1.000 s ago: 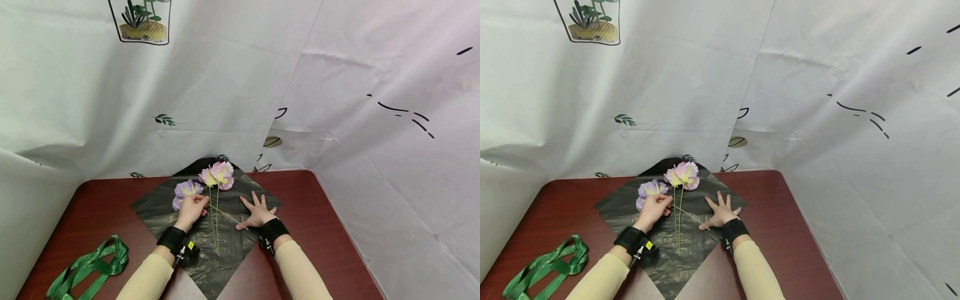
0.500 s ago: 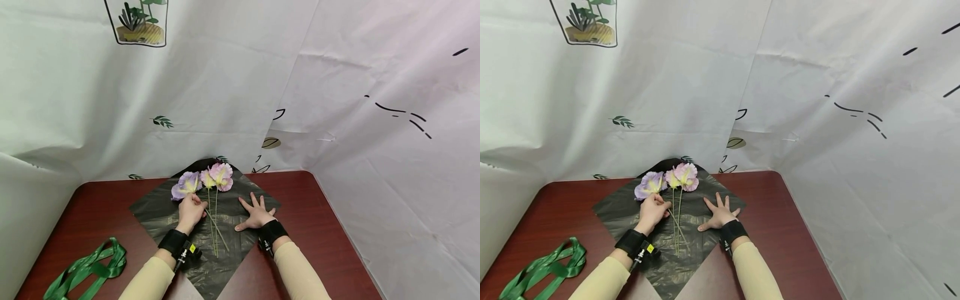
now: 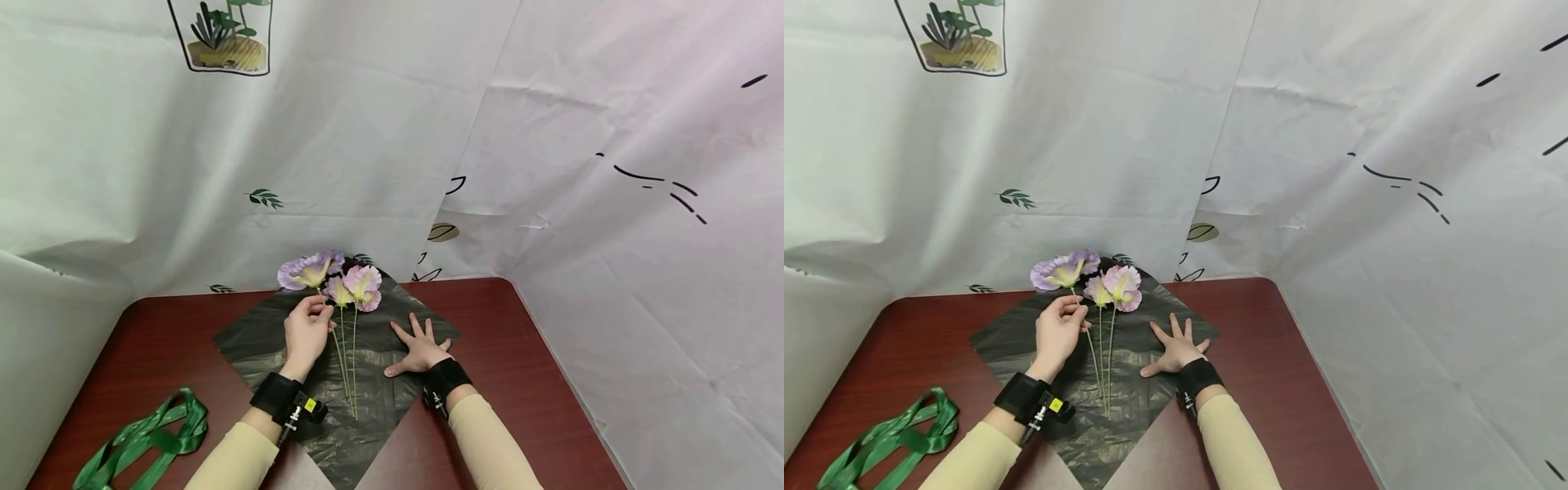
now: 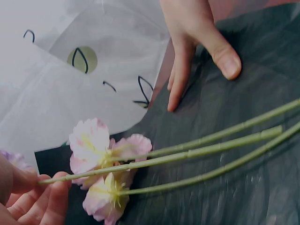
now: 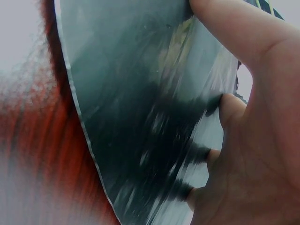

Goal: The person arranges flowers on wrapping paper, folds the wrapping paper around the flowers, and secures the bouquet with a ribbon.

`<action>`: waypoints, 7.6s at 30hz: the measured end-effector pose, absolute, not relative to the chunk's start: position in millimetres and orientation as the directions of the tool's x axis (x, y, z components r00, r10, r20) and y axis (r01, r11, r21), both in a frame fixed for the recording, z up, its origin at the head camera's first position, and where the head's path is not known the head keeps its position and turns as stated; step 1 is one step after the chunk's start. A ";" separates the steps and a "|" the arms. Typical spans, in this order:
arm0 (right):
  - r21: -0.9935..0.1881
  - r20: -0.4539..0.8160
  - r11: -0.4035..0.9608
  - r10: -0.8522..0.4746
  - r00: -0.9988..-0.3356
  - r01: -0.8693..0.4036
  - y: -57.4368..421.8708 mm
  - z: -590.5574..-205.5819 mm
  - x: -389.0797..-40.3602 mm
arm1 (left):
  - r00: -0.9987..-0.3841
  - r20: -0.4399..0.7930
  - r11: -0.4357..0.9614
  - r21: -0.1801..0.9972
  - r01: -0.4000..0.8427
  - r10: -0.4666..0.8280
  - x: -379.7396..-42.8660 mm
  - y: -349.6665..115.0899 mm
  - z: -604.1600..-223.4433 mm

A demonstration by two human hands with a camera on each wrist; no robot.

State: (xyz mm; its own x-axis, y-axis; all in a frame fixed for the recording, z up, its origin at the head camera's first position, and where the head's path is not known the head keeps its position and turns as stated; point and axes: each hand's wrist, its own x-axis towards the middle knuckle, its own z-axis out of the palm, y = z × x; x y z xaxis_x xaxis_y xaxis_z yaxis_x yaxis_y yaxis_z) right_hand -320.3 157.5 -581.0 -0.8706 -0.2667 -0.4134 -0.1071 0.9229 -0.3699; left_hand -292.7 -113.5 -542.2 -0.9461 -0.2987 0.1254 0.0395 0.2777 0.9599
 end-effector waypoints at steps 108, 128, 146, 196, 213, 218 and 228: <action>-0.441 -0.376 0.892 -0.281 -0.883 -0.096 182.0 -599.6 -322.5 | -0.705 0.136 0.518 0.585 0.624 0.696 -182.7 -187.0 -581.4; -0.475 -0.279 0.855 -0.371 -0.886 -0.208 170.2 -591.9 -310.4 | -0.728 0.051 0.572 0.582 0.578 0.684 -161.9 -192.2 -600.2; -0.482 -0.056 0.640 -0.704 -0.708 -0.598 196.5 -587.0 -270.3 | -0.790 0.077 0.582 0.634 0.509 0.608 -164.1 -186.2 -609.5; -0.459 -0.061 0.612 -0.745 -0.664 -0.644 196.1 -582.3 -234.6 | -0.706 0.185 0.516 0.560 0.648 0.684 -163.2 -197.4 -592.9; -0.435 -0.195 0.685 -0.705 -0.682 -0.584 181.4 -568.0 -224.7 | -0.755 0.401 0.434 0.637 0.637 0.519 -169.9 -188.0 -596.5; -0.452 -0.153 0.658 -0.722 -0.675 -0.602 178.4 -566.5 -225.3 | -0.752 0.473 0.467 0.591 0.658 0.460 -172.3 -183.6 -593.4; -0.403 -0.176 0.683 -0.710 -0.681 -0.609 175.0 -560.1 -223.0 | -0.791 0.467 0.506 0.609 0.611 0.395 -174.5 -178.0 -589.6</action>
